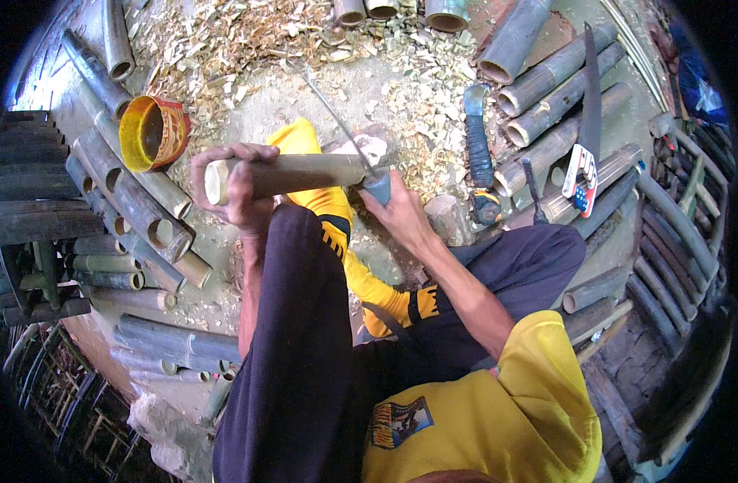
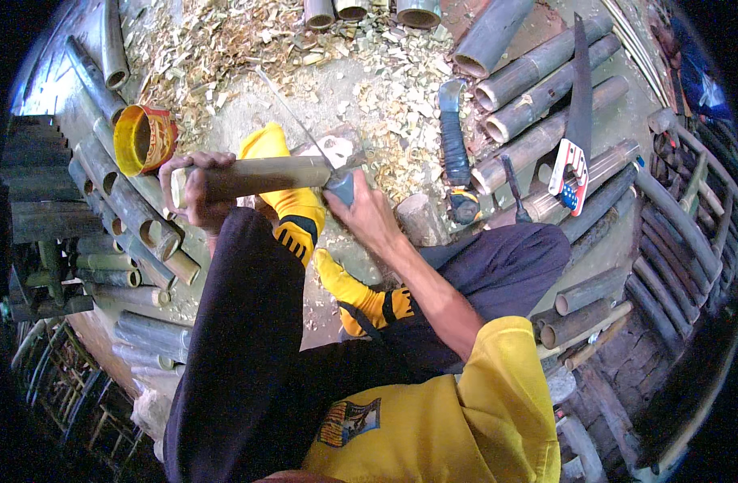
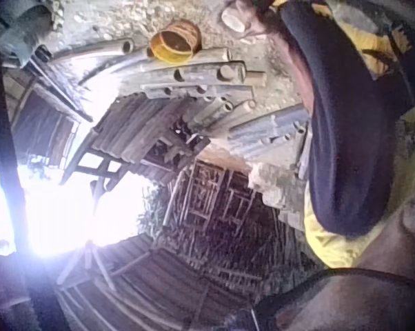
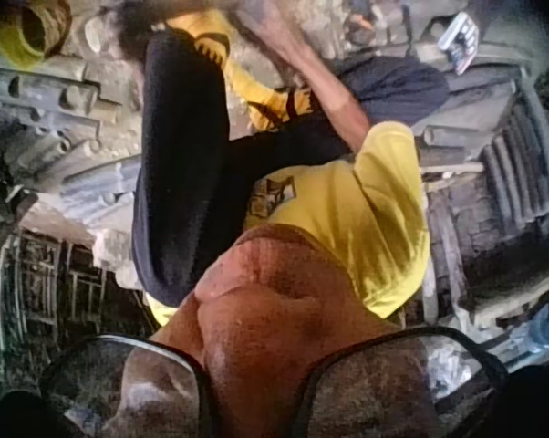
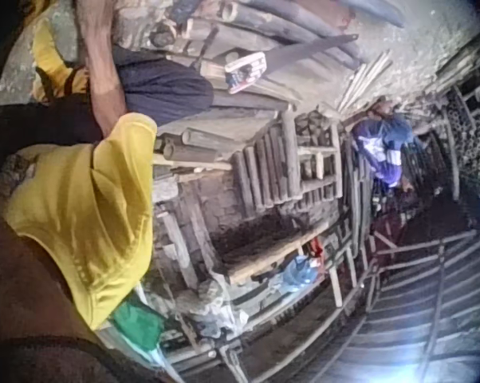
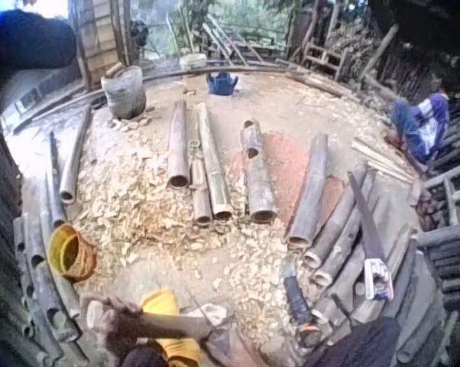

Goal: The person saws through a bamboo stalk, measures the piece with a tape measure, and then uses a rasp to smooth the inside of the hollow bamboo tube.

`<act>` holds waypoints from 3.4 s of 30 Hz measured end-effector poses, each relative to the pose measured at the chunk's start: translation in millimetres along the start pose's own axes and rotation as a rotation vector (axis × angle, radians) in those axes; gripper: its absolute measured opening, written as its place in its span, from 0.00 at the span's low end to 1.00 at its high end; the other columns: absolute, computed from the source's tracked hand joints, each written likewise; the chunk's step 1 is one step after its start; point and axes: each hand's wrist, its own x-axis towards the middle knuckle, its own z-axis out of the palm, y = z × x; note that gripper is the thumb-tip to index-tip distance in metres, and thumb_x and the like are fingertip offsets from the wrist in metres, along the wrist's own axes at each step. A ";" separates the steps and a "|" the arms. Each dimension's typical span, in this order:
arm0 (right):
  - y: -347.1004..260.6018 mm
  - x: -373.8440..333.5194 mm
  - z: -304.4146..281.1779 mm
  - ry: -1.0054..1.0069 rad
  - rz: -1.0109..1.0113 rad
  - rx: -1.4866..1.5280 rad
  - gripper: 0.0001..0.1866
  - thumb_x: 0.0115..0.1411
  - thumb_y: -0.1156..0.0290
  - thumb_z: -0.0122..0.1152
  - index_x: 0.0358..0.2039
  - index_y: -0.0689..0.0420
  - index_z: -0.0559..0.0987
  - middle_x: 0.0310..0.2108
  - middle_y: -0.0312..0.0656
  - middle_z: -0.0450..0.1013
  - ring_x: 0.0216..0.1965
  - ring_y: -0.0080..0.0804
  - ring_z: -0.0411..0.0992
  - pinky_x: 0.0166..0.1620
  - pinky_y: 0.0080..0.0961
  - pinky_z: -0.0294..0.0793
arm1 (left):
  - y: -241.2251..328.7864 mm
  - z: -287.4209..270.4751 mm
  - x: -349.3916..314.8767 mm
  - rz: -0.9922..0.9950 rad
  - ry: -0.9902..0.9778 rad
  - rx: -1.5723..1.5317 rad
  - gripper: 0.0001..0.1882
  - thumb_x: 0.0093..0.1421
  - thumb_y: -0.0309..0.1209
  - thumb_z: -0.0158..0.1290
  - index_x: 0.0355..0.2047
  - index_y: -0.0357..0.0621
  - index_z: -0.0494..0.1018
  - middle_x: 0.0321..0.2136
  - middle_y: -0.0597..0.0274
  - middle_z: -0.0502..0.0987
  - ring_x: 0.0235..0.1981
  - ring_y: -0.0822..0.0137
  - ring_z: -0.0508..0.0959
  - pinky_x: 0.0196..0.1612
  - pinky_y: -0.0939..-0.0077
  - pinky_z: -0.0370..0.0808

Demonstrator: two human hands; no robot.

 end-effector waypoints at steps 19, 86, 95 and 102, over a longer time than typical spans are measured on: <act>-29.2 -15.3 -21.7 -0.034 0.044 0.266 0.23 0.56 0.59 0.59 0.40 0.65 0.66 0.30 0.54 0.75 0.32 0.44 0.76 0.31 0.34 0.74 | 15.9 10.2 17.9 -0.145 0.442 -0.078 0.18 0.52 0.28 0.51 0.43 0.36 0.63 0.23 0.55 0.70 0.24 0.65 0.73 0.31 0.66 0.75; -43.3 -16.1 -26.1 0.028 -0.246 0.352 0.20 0.55 0.60 0.60 0.36 0.66 0.69 0.24 0.53 0.74 0.27 0.40 0.76 0.29 0.33 0.73 | 22.3 -25.9 12.4 0.015 -0.198 0.171 0.21 0.38 0.37 0.51 0.30 0.33 0.67 0.26 0.53 0.66 0.30 0.59 0.69 0.38 0.63 0.70; -24.1 -2.0 -8.3 -0.125 0.024 0.136 0.24 0.57 0.58 0.57 0.42 0.66 0.66 0.27 0.56 0.74 0.30 0.51 0.75 0.31 0.38 0.73 | 30.5 30.1 12.5 -0.040 0.403 0.008 0.17 0.50 0.27 0.50 0.41 0.36 0.64 0.24 0.51 0.72 0.25 0.61 0.75 0.33 0.67 0.74; -33.6 -14.7 -14.5 0.105 -0.231 0.288 0.23 0.57 0.57 0.57 0.41 0.65 0.66 0.29 0.54 0.74 0.32 0.40 0.76 0.34 0.33 0.74 | 22.7 16.3 3.3 0.011 0.330 0.106 0.08 0.51 0.26 0.49 0.31 0.37 0.64 0.19 0.54 0.69 0.19 0.62 0.72 0.28 0.65 0.75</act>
